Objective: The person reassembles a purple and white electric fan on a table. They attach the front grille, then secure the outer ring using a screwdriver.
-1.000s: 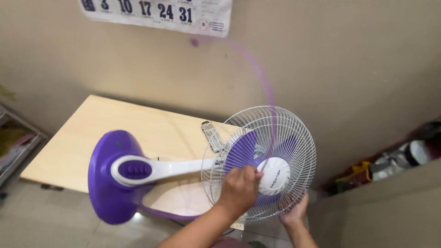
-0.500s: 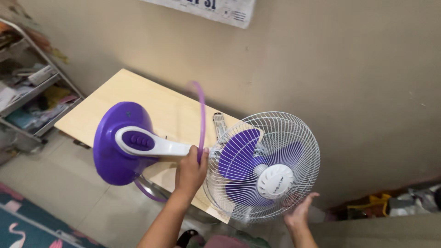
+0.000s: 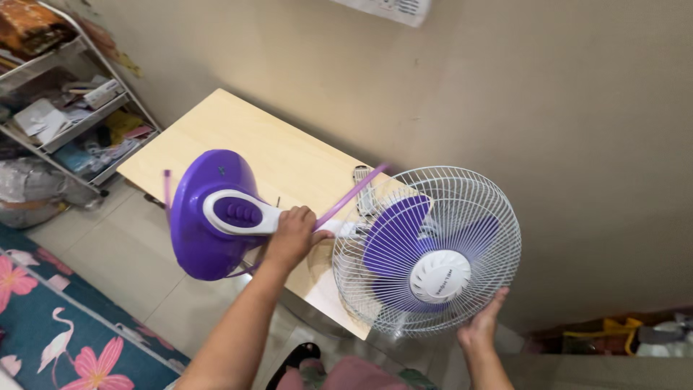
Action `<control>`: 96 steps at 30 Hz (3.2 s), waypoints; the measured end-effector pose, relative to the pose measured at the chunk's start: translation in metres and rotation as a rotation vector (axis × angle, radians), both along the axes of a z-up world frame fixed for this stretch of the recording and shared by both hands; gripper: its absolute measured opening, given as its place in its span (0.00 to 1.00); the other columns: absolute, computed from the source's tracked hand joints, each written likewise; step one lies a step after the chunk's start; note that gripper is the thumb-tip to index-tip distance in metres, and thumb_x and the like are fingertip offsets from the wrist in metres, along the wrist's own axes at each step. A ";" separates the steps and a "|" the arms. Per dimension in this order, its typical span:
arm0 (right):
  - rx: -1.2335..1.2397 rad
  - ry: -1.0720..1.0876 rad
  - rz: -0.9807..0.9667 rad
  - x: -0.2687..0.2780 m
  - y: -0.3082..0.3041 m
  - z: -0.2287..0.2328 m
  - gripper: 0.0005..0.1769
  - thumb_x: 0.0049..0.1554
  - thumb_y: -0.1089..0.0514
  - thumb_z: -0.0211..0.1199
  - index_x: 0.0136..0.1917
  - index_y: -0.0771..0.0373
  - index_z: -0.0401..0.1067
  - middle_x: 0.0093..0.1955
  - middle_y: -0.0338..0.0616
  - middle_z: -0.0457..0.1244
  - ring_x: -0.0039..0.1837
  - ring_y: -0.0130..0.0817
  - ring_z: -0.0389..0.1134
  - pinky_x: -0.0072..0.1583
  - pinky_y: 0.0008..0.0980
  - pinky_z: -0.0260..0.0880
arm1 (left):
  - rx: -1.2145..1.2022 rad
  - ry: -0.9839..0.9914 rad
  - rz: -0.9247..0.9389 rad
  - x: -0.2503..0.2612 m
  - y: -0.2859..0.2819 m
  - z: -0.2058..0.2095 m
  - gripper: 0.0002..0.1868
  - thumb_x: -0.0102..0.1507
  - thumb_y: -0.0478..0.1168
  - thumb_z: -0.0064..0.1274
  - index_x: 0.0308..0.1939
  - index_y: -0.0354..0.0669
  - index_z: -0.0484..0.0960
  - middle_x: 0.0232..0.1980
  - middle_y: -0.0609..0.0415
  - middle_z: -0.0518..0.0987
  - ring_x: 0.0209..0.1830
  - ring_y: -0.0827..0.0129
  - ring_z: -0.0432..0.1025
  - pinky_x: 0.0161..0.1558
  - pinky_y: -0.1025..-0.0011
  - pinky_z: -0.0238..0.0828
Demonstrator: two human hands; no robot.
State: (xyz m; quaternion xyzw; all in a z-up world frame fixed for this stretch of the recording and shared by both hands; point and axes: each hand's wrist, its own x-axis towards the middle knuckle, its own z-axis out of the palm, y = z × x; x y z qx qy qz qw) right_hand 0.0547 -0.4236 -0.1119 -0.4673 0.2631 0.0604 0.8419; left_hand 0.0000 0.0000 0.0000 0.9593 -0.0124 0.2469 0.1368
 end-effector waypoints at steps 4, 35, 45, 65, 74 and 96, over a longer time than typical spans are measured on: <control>-0.003 0.004 0.019 0.002 0.004 0.007 0.56 0.52 0.14 0.39 0.82 0.49 0.50 0.83 0.41 0.49 0.82 0.48 0.48 0.77 0.56 0.47 | 0.009 -0.008 -0.133 0.006 0.017 -0.006 0.39 0.39 0.57 0.70 0.44 0.34 0.75 0.46 0.41 0.80 0.49 0.46 0.71 0.53 0.53 0.63; 0.062 0.069 -0.519 -0.106 0.265 0.060 0.44 0.61 0.23 0.38 0.77 0.52 0.58 0.76 0.43 0.59 0.73 0.46 0.60 0.71 0.50 0.60 | 0.049 0.313 -0.588 0.142 0.231 0.020 0.20 0.47 0.36 0.69 0.38 0.40 0.76 0.40 0.44 0.80 0.50 0.46 0.71 0.53 0.55 0.68; -0.144 0.072 -0.767 -0.129 0.309 0.050 0.45 0.64 0.26 0.45 0.77 0.64 0.60 0.72 0.48 0.63 0.68 0.44 0.67 0.67 0.45 0.67 | -0.046 0.305 -0.675 0.139 0.263 0.024 0.17 0.50 0.37 0.68 0.37 0.41 0.76 0.39 0.44 0.80 0.49 0.47 0.72 0.51 0.55 0.69; -0.084 -0.107 -0.662 -0.102 0.220 0.090 0.40 0.64 0.27 0.40 0.76 0.56 0.59 0.75 0.43 0.60 0.72 0.43 0.61 0.72 0.47 0.61 | -0.080 0.233 -0.746 0.181 0.175 0.030 0.21 0.49 0.39 0.70 0.38 0.39 0.75 0.43 0.42 0.79 0.53 0.44 0.70 0.55 0.54 0.67; -0.014 -0.091 -0.667 -0.040 0.232 0.051 0.40 0.63 0.27 0.50 0.71 0.61 0.64 0.67 0.46 0.65 0.65 0.44 0.67 0.64 0.48 0.69 | -0.091 0.224 -0.658 0.210 0.203 -0.003 0.20 0.47 0.37 0.70 0.37 0.39 0.76 0.41 0.40 0.79 0.50 0.43 0.71 0.51 0.53 0.68; -0.015 -0.104 -0.382 0.038 0.254 0.037 0.47 0.58 0.22 0.42 0.78 0.53 0.55 0.75 0.44 0.59 0.72 0.47 0.61 0.70 0.55 0.61 | -0.178 0.225 -0.464 0.215 0.240 -0.018 0.20 0.46 0.35 0.70 0.38 0.39 0.79 0.41 0.42 0.80 0.50 0.43 0.71 0.53 0.53 0.67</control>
